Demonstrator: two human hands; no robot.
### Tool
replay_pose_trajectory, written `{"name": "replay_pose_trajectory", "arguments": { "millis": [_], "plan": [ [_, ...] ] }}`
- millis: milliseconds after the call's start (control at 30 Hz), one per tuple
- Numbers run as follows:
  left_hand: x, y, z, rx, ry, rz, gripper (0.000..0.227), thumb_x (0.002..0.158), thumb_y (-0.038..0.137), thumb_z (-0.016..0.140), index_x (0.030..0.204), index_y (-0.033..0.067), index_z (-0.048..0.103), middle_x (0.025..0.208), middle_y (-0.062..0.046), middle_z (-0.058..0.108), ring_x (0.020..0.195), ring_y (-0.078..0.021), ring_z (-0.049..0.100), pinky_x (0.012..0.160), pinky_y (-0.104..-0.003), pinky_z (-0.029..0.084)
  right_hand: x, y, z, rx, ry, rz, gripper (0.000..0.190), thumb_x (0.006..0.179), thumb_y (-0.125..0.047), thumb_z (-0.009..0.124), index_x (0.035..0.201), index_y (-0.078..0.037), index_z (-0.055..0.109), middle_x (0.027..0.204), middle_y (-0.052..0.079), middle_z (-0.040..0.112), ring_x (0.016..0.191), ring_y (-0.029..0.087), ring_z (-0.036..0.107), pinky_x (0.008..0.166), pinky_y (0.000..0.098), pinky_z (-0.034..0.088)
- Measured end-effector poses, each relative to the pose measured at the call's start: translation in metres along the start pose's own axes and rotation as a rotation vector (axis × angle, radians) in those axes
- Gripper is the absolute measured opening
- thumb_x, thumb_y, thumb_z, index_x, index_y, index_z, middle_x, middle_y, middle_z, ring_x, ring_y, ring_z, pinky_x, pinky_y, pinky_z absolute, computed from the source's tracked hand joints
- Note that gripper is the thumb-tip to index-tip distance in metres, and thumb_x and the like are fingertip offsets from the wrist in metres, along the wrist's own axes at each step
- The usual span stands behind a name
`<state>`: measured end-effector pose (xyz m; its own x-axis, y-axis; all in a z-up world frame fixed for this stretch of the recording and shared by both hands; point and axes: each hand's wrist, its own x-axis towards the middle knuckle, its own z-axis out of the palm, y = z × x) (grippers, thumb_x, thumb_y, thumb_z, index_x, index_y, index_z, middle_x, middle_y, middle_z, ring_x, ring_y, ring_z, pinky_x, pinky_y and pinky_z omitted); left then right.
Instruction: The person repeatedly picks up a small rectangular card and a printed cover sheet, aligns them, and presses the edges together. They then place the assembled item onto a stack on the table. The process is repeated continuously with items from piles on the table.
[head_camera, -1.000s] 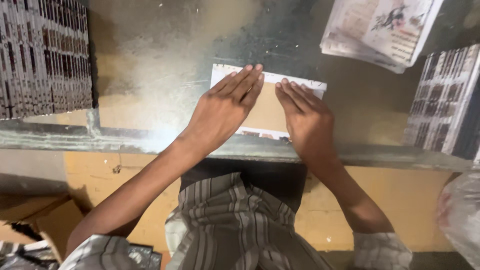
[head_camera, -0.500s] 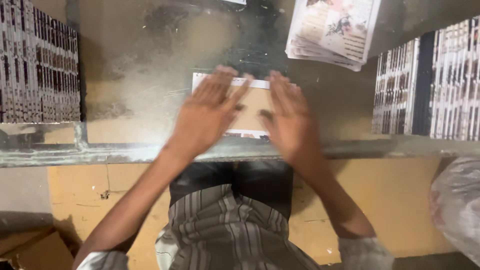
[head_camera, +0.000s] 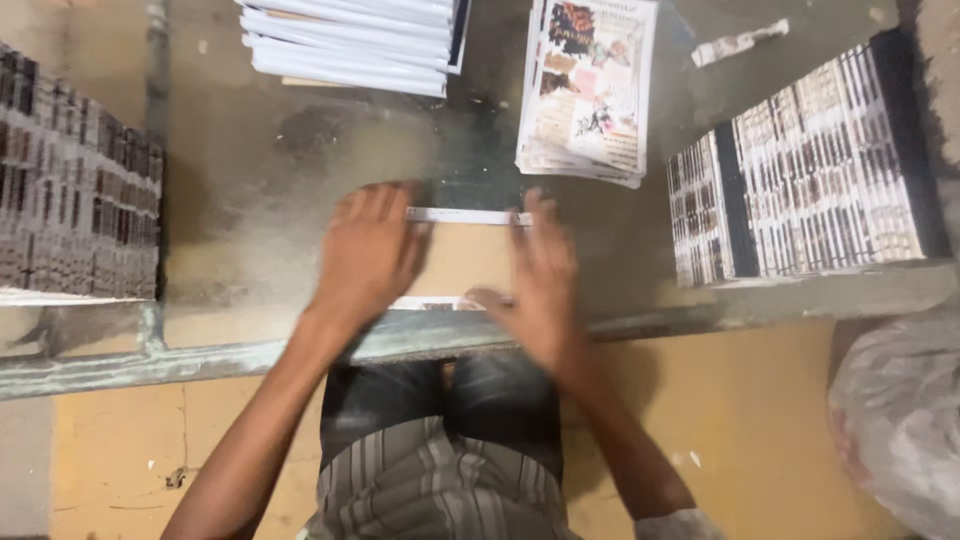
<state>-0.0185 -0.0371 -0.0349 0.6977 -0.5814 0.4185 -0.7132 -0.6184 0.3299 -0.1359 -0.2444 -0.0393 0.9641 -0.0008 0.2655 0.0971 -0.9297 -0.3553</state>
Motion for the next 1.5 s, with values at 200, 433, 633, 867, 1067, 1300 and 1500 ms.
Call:
{"name": "replay_pose_trajectory", "arguments": {
  "millis": [200,433,633,867,1067,1300,1500],
  "plan": [
    [0.046,0.006,0.009,-0.07,-0.209,-0.111,0.043,0.099,0.038,0.062,0.097,-0.0041,0.069,0.092,-0.026,0.07,0.092,-0.0426,0.066,0.086,-0.052,0.05,0.001,-0.023,0.007,0.084,-0.006,0.264,0.14,0.049,-0.047,0.092,0.156,-0.001,0.015,0.161,0.032,0.0,0.149,0.052,0.006,0.117,0.0604,0.01],
    [0.032,-0.031,-0.02,-0.915,-0.778,-0.121,0.046,0.095,0.044,0.067,0.097,0.0001,0.08,0.073,-0.008,0.069,0.07,-0.0171,0.058,0.065,-0.038,0.05,-0.016,0.034,0.011,1.042,0.34,0.383,0.083,0.096,-0.017,0.074,0.16,0.003,0.026,0.156,0.025,0.036,0.134,0.034,0.044,0.105,0.0442,0.041],
    [0.01,0.0,0.032,-1.462,-0.196,-0.418,0.048,0.11,0.042,0.051,0.108,-0.0007,0.073,0.092,0.003,0.072,0.085,-0.0043,0.06,0.078,-0.025,0.052,-0.01,0.074,0.032,1.306,0.035,0.492,0.035,0.101,-0.009,0.061,0.135,0.0,0.058,0.118,0.009,0.071,0.094,0.012,0.07,0.074,0.0279,0.056],
    [0.009,0.017,0.061,-1.655,0.046,-0.819,0.032,0.102,0.028,0.057,0.1,0.0013,0.075,0.083,0.0,0.075,0.067,-0.0055,0.064,0.064,-0.023,0.051,0.004,0.104,0.039,1.1,-0.02,0.626,0.038,0.106,-0.038,0.054,0.115,-0.005,0.071,0.094,0.003,0.074,0.079,0.009,0.068,0.068,0.0243,0.054],
    [0.013,0.02,0.057,-1.654,0.13,-1.022,0.032,0.102,0.028,0.064,0.088,0.0017,0.075,0.076,0.0,0.072,0.061,-0.0049,0.061,0.056,-0.024,0.049,0.027,0.115,0.054,1.321,-0.036,0.659,0.029,0.113,-0.037,0.065,0.107,-0.008,0.068,0.087,-0.002,0.065,0.075,0.006,0.061,0.07,0.0258,0.05],
    [0.011,0.023,0.058,-1.67,0.18,-1.009,0.021,0.096,0.02,0.071,0.089,0.0021,0.078,0.078,-0.001,0.073,0.064,-0.005,0.06,0.06,-0.023,0.049,0.028,0.093,0.04,1.203,-0.041,0.759,0.026,0.102,-0.031,0.065,0.095,-0.008,0.076,0.086,0.001,0.075,0.074,0.005,0.067,0.069,0.0218,0.053],
    [0.014,0.02,0.048,-1.774,0.08,-0.985,0.01,0.089,0.01,0.074,0.092,0.0015,0.077,0.082,-0.005,0.077,0.069,-0.0093,0.069,0.065,-0.027,0.056,0.034,0.079,0.041,1.269,0.03,0.696,0.016,0.096,-0.019,0.075,0.094,-0.004,0.077,0.085,0.001,0.076,0.073,0.007,0.068,0.069,0.0256,0.056]
  ]
}}
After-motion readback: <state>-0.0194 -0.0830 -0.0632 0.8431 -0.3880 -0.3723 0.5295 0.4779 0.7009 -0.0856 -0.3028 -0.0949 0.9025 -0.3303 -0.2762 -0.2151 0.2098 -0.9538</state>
